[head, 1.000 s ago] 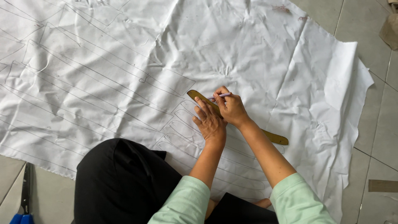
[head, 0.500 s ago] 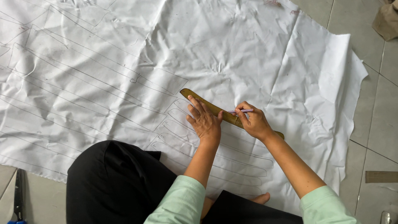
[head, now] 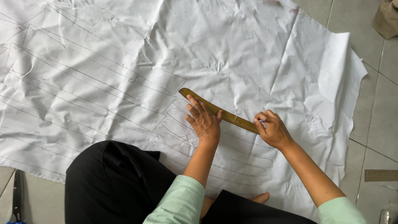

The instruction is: The person uses a curved wooden ruler and a purple pen to draw curved lines on a large piece of white fabric. They repeatedly reposition the ruler to trace its edge, creating a series of parallel curved markings on the material.

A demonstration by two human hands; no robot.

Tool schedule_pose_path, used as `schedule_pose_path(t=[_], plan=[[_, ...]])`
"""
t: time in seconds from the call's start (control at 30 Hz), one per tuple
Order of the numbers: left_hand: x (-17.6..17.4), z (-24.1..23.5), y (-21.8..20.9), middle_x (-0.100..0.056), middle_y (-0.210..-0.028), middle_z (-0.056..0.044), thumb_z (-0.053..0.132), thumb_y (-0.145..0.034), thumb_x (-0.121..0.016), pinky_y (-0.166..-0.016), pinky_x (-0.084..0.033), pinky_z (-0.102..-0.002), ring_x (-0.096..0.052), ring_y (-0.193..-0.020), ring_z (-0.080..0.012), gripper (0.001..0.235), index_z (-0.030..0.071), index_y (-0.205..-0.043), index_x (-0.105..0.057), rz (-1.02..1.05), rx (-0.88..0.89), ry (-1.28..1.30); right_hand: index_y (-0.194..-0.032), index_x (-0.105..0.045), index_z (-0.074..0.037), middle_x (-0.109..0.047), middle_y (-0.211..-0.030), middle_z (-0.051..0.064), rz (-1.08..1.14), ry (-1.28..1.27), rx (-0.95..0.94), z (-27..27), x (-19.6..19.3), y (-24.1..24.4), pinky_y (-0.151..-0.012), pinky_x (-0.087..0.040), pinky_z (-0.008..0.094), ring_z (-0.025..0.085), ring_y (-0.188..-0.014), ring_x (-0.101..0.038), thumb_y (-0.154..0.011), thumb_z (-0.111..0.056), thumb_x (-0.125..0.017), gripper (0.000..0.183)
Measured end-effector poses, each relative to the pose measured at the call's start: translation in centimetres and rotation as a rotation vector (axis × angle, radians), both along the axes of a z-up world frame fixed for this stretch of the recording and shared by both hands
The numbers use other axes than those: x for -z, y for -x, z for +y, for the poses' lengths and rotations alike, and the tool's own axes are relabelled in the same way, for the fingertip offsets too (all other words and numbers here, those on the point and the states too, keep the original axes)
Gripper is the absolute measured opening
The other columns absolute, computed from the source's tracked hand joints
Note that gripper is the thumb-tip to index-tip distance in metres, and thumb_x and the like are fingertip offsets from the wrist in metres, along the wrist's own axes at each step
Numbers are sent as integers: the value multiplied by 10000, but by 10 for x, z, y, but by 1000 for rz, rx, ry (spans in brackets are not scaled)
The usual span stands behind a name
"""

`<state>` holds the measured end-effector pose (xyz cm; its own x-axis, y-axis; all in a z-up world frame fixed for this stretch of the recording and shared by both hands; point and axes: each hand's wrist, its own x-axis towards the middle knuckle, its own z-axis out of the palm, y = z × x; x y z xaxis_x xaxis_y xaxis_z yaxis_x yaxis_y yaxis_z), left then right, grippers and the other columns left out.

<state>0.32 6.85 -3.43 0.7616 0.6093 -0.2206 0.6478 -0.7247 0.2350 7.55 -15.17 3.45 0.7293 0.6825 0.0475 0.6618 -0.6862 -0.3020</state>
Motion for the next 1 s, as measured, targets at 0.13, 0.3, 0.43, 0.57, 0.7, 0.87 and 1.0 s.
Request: schedule_pose_path(t=[0.13, 0.3, 0.43, 0.57, 0.7, 0.87, 1.0], plan=[[-2, 1, 0, -130, -1657, -264, 753, -830, -568, -1011, -262, -517, -273, -1365, -392, 1097, -49, -1529, -303, 7, 1, -4, -829, -603, -159, -559, -644, 25, -205, 72, -9, 0, -12, 4, -743, -523, 383, 253, -743, -632, -1035, -263, -611, 230], [-1, 1, -1, -124, -1660, -255, 742, -831, -576, -1016, -251, -519, -267, -1353, -391, 1088, -46, -1531, -305, 13, 3, 18, -993, -712, -132, -663, -708, 78, 278, -389, 295, 64, -33, 8, -607, -518, 337, 208, -591, -608, -1116, -302, -473, 318], [-7, 3, -2, -109, -1662, -249, 723, -852, -577, -1012, -245, -516, -257, -1357, -389, 1061, -36, -1536, -290, 42, 6, 26, -1031, -734, -104, -610, -676, 90, 403, -508, 227, 146, -30, 10, -595, -520, 323, 207, -581, -574, -1123, -340, -430, 396], [4, 0, -5, -123, -1655, -190, 617, -881, -576, -1043, -197, -543, -209, -1383, -370, 936, 16, -1543, -298, 46, -4, 82, -965, -725, -113, -705, -660, 79, 434, -603, 136, 220, -23, 20, -508, -560, 268, 168, -526, -692, -1048, -244, -588, 207], [9, 1, -3, -248, -1605, -148, 458, -946, -527, -1017, -139, -590, -180, -1381, -388, 719, 58, -1522, -366, -14, 58, 198, -1007, -773, -149, -758, -776, 90, 269, -590, 0, 253, -8, 26, -607, -596, 360, 282, -734, -758, -1011, -224, -670, 128], [28, -9, -1, -217, -1653, -114, 353, -970, -499, -1048, -107, -636, -105, -1461, -414, 640, 111, -1544, -353, -19, 60, 232, -999, -759, -165, -726, -752, 82, 140, -570, -53, 259, 7, 22, -623, -585, 369, 305, -711, -732, -1006, -212, -682, 91], [43, -16, -2, -170, -1686, -121, 328, -973, -482, -1078, -50, -687, -37, -1500, -454, 650, 123, -1572, -333, -32, 62, 248, -996, -766, -192, -702, -730, 44, 106, -567, -56, 259, 14, 22, -606, -572, 331, 259, -665, -707, -1000, -222, -690, 82]])
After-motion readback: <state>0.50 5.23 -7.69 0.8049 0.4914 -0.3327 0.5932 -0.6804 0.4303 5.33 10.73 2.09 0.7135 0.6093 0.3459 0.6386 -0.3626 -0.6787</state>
